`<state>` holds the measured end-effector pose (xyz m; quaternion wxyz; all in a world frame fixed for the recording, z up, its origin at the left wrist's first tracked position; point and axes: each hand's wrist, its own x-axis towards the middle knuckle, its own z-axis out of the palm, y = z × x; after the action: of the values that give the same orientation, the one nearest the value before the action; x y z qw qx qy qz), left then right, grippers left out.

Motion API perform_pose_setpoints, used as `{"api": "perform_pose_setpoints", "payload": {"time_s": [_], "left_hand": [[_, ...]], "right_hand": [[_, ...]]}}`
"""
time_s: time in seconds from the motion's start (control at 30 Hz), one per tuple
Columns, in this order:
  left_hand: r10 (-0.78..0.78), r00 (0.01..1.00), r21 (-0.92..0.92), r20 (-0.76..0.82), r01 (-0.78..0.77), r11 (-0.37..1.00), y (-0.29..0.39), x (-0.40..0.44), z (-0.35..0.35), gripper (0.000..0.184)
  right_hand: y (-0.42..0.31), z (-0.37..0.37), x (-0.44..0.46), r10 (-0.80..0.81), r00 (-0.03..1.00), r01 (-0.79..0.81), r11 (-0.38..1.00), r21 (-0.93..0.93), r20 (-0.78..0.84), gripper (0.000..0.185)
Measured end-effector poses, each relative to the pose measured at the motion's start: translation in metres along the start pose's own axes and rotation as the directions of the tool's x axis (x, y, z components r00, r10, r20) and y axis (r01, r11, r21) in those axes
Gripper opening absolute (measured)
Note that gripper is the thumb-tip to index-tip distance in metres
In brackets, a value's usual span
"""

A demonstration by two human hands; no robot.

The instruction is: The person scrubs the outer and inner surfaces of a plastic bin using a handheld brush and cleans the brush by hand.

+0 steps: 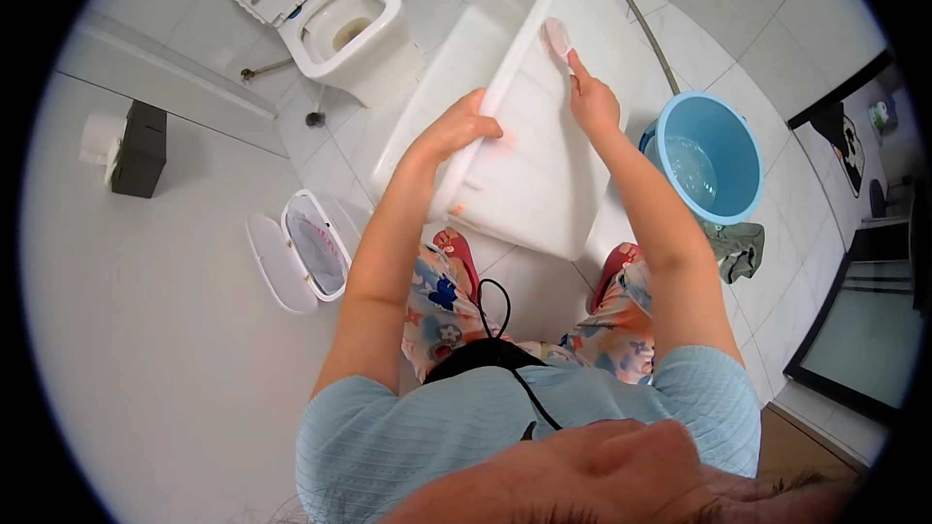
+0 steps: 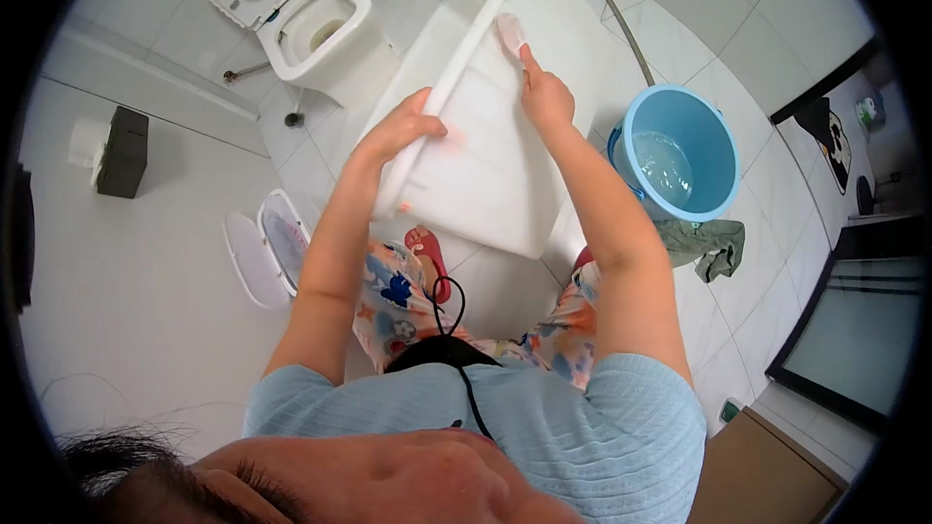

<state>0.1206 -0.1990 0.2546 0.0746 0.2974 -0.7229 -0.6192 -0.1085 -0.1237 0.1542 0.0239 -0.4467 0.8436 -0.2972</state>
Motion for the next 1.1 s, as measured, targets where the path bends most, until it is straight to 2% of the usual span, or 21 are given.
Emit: {"api": "perform_pose_setpoints", "payload": {"time_s": [0.13,0.2,0.23,0.3,0.4,0.53,0.6,0.63,0.7,0.73,0.8,0.93,1.1], "left_hand": [[-0.001,1.000,-0.070,0.022,0.003,0.998,-0.010,0.003,-0.016,0.054],[-0.013,0.999,0.001,-0.034,0.013,1.000,-0.008,0.002,-0.017,0.059],[-0.016,0.999,-0.004,-0.037,0.016,1.000,-0.010,0.001,-0.020,0.059],[-0.035,0.999,-0.052,-0.002,0.035,0.998,-0.012,0.002,-0.026,0.061],[-0.029,1.000,-0.023,0.008,0.030,0.999,-0.015,0.000,-0.032,0.061],[-0.042,0.999,0.060,0.031,0.040,0.997,-0.012,-0.017,-0.037,0.063],[-0.080,0.996,0.271,-0.029,0.085,0.959,-0.005,-0.033,-0.037,0.058],[-0.084,0.996,0.273,-0.037,0.091,0.958,-0.011,-0.037,-0.037,0.058],[-0.082,0.971,0.347,-0.226,0.159,0.924,-0.020,-0.044,-0.035,0.056],[-0.084,0.970,0.350,-0.228,0.163,0.923,-0.019,-0.045,-0.035,0.056],[-0.064,0.963,0.297,-0.263,0.144,0.944,-0.016,-0.049,-0.034,0.053],[-0.024,0.963,0.267,-0.267,0.098,0.959,-0.020,-0.051,-0.035,0.053],[0.014,0.958,0.281,-0.286,0.070,0.957,-0.030,-0.043,-0.035,0.053]], "right_hand": [[-0.005,-0.008,-0.036,-0.098,0.990,0.094,0.995,0.041,0.105,0.048],[-0.010,-0.015,-0.056,-0.179,0.975,0.179,0.984,0.012,0.133,0.052],[-0.012,-0.015,-0.068,-0.181,0.974,0.181,0.983,0.011,0.139,0.052],[-0.018,-0.014,-0.085,-0.299,0.948,0.304,0.952,-0.035,0.105,0.056],[-0.023,-0.012,-0.083,-0.298,0.953,0.301,0.947,-0.115,0.049,0.058],[-0.021,-0.008,-0.074,-0.252,0.967,0.255,0.965,-0.069,0.046,0.058],[-0.020,-0.005,-0.073,-0.216,0.974,0.220,0.974,-0.055,0.067,0.056],[-0.022,-0.002,-0.074,-0.221,0.973,0.224,0.973,-0.048,0.069,0.056],[-0.026,0.003,-0.078,-0.211,0.977,0.209,0.976,0.055,0.038,0.052],[-0.030,0.004,-0.081,-0.211,0.977,0.209,0.976,0.060,0.038,0.052],[-0.045,0.007,-0.099,-0.320,0.945,0.313,0.946,0.091,0.076,0.048],[-0.063,-0.009,-0.114,-0.311,0.933,0.296,0.949,0.107,0.179,0.046],[-0.070,-0.011,-0.120,-0.324,0.936,0.311,0.944,0.107,0.139,0.043]]}}
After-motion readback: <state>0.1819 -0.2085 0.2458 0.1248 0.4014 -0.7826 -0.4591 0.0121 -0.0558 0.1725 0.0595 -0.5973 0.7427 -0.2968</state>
